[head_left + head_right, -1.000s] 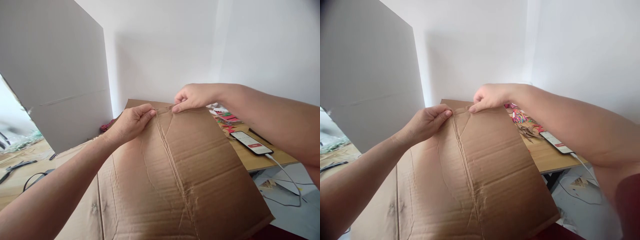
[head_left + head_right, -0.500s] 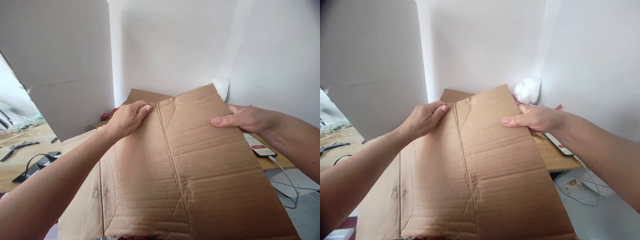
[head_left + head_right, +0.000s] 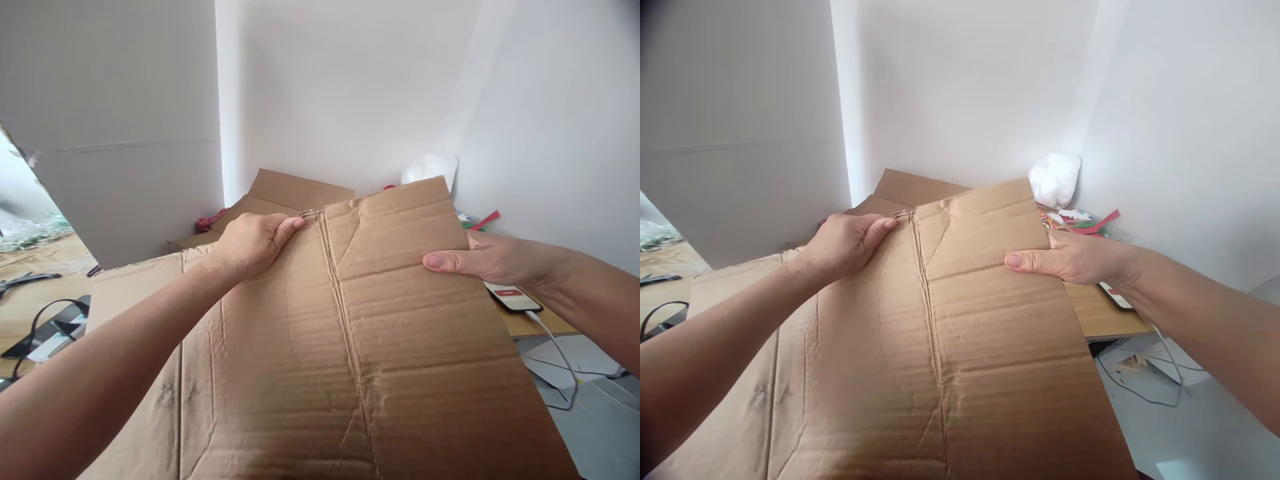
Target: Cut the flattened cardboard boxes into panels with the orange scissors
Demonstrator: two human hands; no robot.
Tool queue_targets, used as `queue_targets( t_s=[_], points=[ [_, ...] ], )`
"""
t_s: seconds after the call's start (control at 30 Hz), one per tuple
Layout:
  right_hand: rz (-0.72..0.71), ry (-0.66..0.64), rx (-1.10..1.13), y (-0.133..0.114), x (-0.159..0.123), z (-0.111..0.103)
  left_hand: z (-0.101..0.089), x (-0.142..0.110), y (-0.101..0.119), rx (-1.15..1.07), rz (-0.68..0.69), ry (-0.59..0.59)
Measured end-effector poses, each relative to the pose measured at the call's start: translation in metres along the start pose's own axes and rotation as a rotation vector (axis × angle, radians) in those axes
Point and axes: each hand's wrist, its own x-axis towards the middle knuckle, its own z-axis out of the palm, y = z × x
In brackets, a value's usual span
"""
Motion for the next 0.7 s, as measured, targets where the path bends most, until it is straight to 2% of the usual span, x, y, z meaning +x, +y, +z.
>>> queue_targets(
  t_s=[0.1, 0.2, 0.27, 0.33, 0.37, 0.4, 0.43, 0.47, 0.57, 0.7],
  points=[
    [0.048, -0.065, -0.08, -0.005, -0.004, -0.001, 0.001, 0.003, 0.005, 0.008, 0.013, -0.009],
    [0.095, -0.05, -0.075, -0.009, -0.009, 0.0, 0.001, 0.004, 0.006, 0.005, 0.037, -0.024],
    [0.16, -0.008, -0.069, -0.007, -0.017, -0.001, 0.0, 0.001, -0.003, 0.001, 0.013, -0.037],
    [0.189, 0.163, -0.051, -0.001, -0.028, -0.005, 0.001, -0.006, -0.018, -0.014, -0.099, -0.017],
    [0.171, 0.311, -0.033, 0.003, -0.034, -0.008, 0.001, -0.009, -0.025, -0.039, -0.18, -0.016],
    [0.143, 0.442, -0.003, 0.008, -0.039, -0.012, 0.002, -0.013, -0.032, -0.066, -0.226, 0.046],
    [0.13, 0.516, 0.029, 0.012, -0.042, -0.016, 0.002, -0.016, -0.036, -0.065, -0.227, 0.079],
    [0.15, 0.534, 0.026, 0.015, -0.044, -0.019, 0.002, -0.017, -0.038, -0.058, -0.197, 0.069],
    [0.254, 0.42, -0.011, 0.018, -0.044, -0.025, -0.001, -0.014, -0.031, 0.052, -0.12, -0.016],
    [0.231, 0.313, 0.027, 0.021, -0.043, -0.014, -0.005, -0.01, -0.025, 0.087, -0.192, -0.038]
  ],
)
